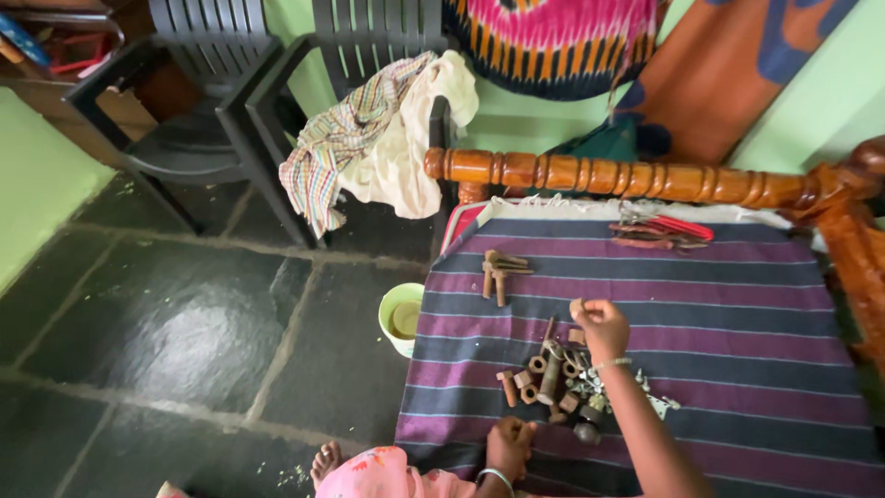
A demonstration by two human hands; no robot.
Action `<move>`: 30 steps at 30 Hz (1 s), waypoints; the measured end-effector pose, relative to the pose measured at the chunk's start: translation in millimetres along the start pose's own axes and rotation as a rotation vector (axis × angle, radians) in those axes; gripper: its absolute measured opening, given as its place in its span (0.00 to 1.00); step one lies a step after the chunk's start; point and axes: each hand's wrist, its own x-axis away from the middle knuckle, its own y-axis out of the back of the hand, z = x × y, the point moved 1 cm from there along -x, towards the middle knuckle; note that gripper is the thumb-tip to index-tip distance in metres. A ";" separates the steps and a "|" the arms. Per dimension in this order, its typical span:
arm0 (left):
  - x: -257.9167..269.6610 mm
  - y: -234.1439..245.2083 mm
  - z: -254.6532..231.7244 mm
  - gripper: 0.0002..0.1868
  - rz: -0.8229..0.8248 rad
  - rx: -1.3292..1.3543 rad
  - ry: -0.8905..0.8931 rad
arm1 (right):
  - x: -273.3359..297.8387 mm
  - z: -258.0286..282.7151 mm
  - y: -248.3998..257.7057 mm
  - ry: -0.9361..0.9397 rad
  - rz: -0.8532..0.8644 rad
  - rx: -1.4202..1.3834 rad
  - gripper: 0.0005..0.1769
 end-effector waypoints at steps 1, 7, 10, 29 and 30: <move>2.6 1.0 -1.7 0.14 -0.004 -0.018 -0.024 | -12.3 -7.2 -8.8 0.043 -0.003 0.027 0.13; 9.2 -8.0 -0.2 0.15 -0.139 -0.091 -0.129 | -49.7 -32.2 -53.5 0.183 -0.012 0.218 0.14; 7.7 -9.8 2.4 0.16 -0.220 -0.259 -0.174 | -56.1 -39.1 -68.9 0.342 0.017 0.218 0.12; 18.2 -10.8 -10.1 0.17 -0.281 -0.376 -0.213 | -43.5 -72.3 3.7 0.151 0.271 0.579 0.16; 16.2 -10.0 -9.3 0.17 -0.292 -0.392 -0.236 | -33.8 -75.9 11.3 0.268 0.292 0.589 0.17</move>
